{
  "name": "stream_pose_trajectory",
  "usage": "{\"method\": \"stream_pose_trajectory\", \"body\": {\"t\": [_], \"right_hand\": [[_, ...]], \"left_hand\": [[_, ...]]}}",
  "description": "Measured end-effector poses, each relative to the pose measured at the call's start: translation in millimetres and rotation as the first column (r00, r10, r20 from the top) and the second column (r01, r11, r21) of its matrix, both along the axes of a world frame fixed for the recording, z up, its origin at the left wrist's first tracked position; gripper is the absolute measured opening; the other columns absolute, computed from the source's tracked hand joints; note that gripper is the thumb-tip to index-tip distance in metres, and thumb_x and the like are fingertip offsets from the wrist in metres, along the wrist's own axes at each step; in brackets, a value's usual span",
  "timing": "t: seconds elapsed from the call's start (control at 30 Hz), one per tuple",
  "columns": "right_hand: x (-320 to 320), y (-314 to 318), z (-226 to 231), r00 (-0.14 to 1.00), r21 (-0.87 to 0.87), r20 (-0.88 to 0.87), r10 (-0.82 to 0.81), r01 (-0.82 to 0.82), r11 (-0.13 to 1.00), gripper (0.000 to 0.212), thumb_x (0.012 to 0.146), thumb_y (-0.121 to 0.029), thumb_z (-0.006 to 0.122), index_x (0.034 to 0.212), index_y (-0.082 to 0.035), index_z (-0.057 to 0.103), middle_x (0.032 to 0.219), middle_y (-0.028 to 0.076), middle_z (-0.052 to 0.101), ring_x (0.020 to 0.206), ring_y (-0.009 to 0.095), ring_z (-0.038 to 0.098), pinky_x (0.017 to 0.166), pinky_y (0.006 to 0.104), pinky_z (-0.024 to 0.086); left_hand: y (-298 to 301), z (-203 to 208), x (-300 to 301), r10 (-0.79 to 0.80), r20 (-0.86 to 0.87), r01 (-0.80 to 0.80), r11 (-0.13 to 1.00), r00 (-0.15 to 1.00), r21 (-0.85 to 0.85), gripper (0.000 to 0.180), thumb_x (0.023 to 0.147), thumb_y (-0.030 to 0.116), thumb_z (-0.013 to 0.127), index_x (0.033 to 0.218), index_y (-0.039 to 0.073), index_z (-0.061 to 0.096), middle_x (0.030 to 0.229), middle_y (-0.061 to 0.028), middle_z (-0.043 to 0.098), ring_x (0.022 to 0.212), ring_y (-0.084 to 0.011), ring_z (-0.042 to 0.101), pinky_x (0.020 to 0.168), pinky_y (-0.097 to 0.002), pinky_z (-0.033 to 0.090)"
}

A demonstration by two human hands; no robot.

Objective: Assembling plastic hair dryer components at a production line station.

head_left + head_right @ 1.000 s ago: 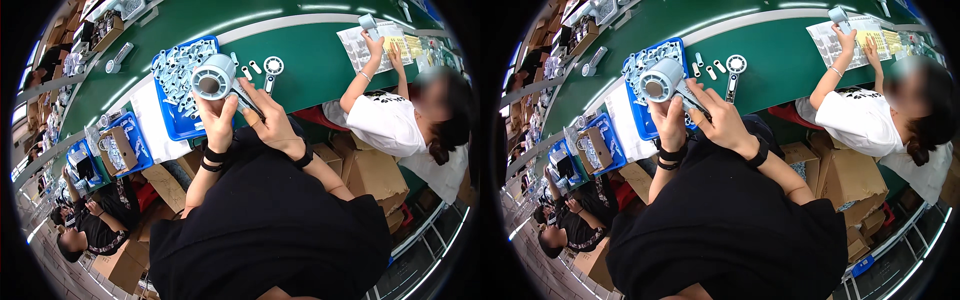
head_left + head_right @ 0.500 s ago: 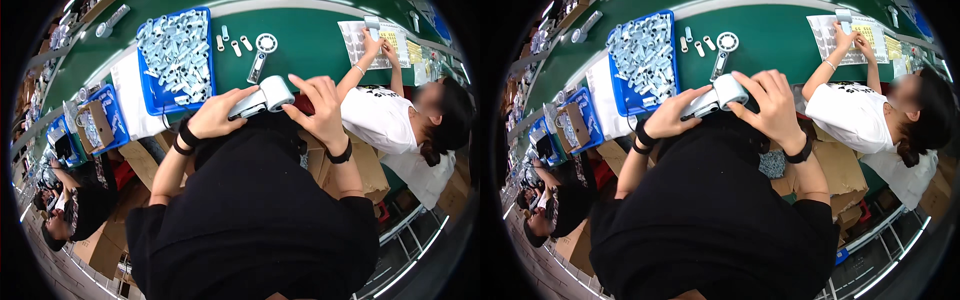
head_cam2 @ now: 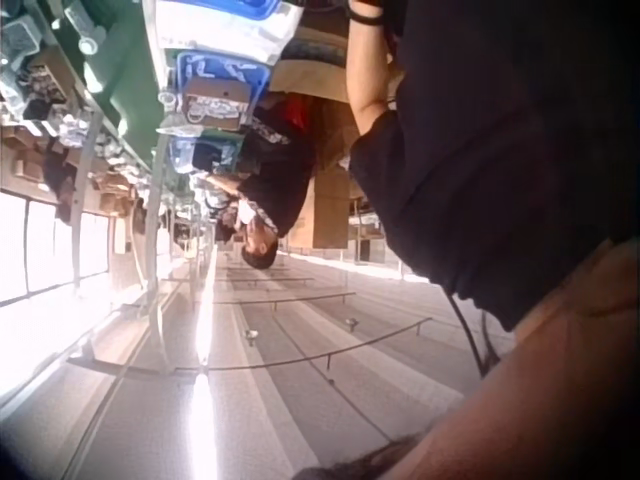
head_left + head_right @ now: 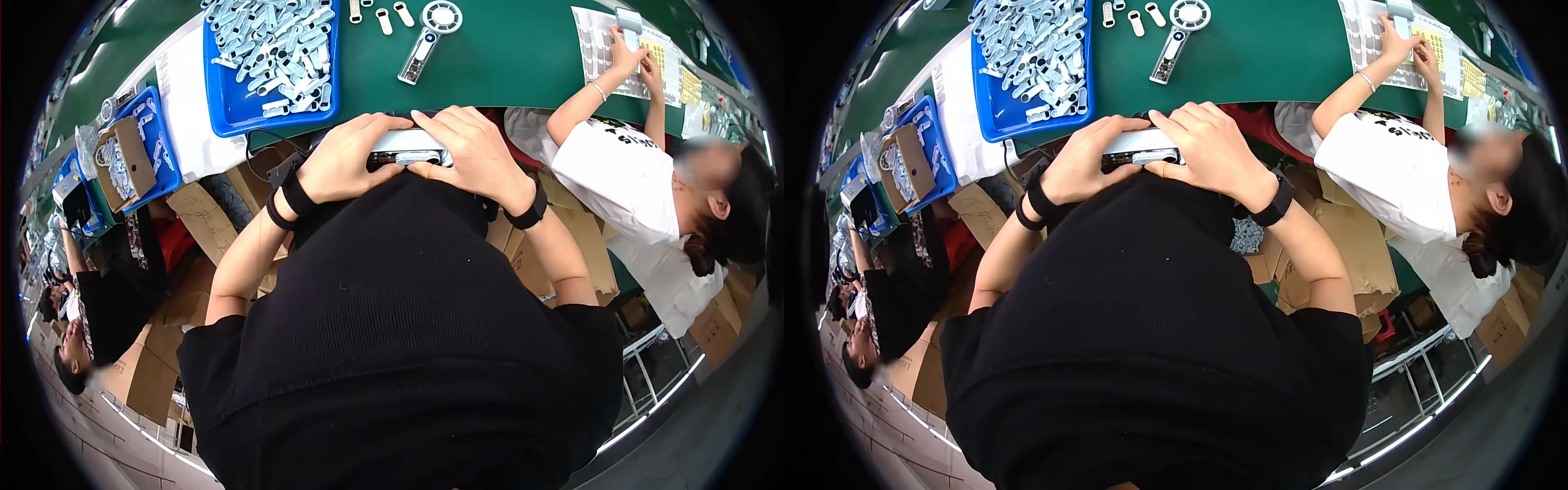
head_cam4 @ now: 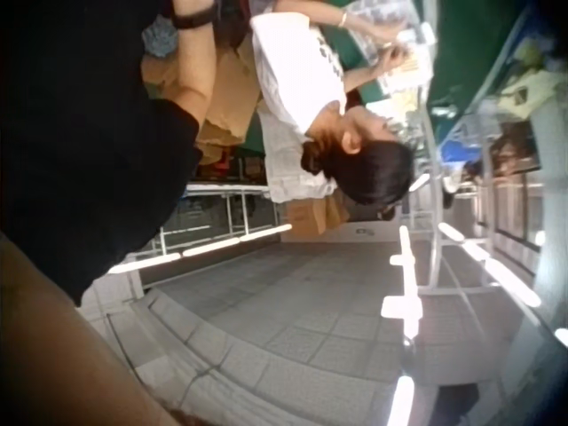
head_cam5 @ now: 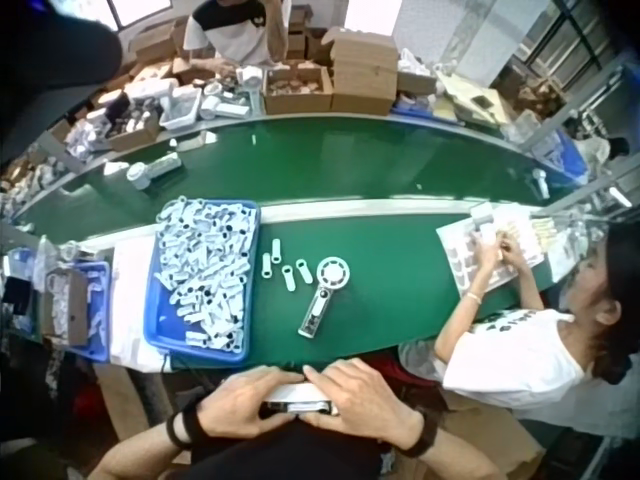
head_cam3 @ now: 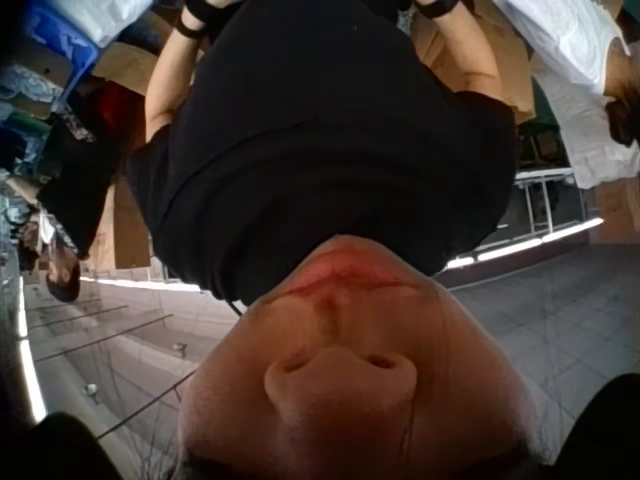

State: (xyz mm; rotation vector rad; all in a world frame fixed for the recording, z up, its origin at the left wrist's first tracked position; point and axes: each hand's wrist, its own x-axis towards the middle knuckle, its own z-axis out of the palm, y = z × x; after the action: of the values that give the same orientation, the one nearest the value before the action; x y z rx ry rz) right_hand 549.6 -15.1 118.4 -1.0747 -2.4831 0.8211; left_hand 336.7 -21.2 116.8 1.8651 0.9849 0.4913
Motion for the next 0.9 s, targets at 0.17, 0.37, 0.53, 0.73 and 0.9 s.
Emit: {"method": "stream_pose_trajectory", "body": {"t": [0.17, 0.37, 0.53, 0.73, 0.9], "right_hand": [[0, -3, -2, 1.000, -0.036, -0.018, -0.012, 0.012, 0.999, 0.052, 0.068, -0.033, 0.069, 0.103, 0.004, 0.058, 0.083, 0.011, 0.059, 0.079, 0.025, 0.056, 0.074, 0.0345, 0.043], [0, -6, -5, 0.999, -0.024, -0.019, -0.029, 0.028, 0.999, 0.051, 0.068, -0.032, 0.069, 0.102, 0.004, 0.058, 0.084, 0.012, 0.060, 0.078, 0.026, 0.057, 0.074, 0.0353, 0.044], [2, -8, -9, 0.999, -0.032, -0.027, -0.040, 0.039, 0.999, 0.051, 0.067, -0.031, 0.070, 0.102, 0.004, 0.057, 0.084, 0.012, 0.060, 0.079, 0.025, 0.057, 0.072, 0.0353, 0.043], [0, -8, -2, 0.999, -0.056, -0.003, -0.042, 0.042, 0.998, 0.051, 0.068, -0.030, 0.070, 0.104, 0.004, 0.057, 0.087, 0.013, 0.059, 0.083, 0.026, 0.056, 0.074, 0.0358, 0.044], [7, 3, 3, 0.999, -0.060, -0.040, 0.007, -0.009, 0.998, 0.051, 0.070, -0.028, 0.069, 0.107, 0.004, 0.056, 0.091, 0.013, 0.059, 0.089, 0.027, 0.055, 0.080, 0.0349, 0.043]], "left_hand": [[-1, 0, 0, -0.034, -0.013, 0.033, 0.999, 0.999, -0.019, 0.048, 0.067, 0.010, 0.068, 0.111, 0.003, 0.050, 0.098, -0.0145, 0.056, 0.087, -0.0319, 0.056, 0.075, -0.0367, 0.047], [3, -4, 2, -0.076, -0.014, 0.076, 0.997, 0.997, 0.020, 0.049, 0.065, 0.006, 0.068, 0.111, 0.002, 0.050, 0.094, -0.0144, 0.057, 0.082, -0.0328, 0.057, 0.071, -0.0363, 0.048], [5, -8, 4, -0.099, 0.001, 0.099, 0.995, 0.995, 0.022, 0.050, 0.064, 0.007, 0.068, 0.111, 0.002, 0.050, 0.092, -0.0142, 0.056, 0.080, -0.0327, 0.057, 0.069, -0.0362, 0.048], [5, -5, 3, -0.103, 0.008, 0.103, 0.995, 0.995, 0.013, 0.048, 0.066, 0.009, 0.068, 0.110, 0.002, 0.051, 0.091, -0.0141, 0.056, 0.081, -0.0324, 0.057, 0.069, -0.0359, 0.048], [6, -2, 2, -0.077, 0.017, 0.078, 0.997, 0.997, -0.027, 0.046, 0.070, 0.010, 0.066, 0.112, 0.001, 0.050, 0.091, -0.0143, 0.056, 0.082, -0.0317, 0.057, 0.070, -0.0343, 0.048]]}}
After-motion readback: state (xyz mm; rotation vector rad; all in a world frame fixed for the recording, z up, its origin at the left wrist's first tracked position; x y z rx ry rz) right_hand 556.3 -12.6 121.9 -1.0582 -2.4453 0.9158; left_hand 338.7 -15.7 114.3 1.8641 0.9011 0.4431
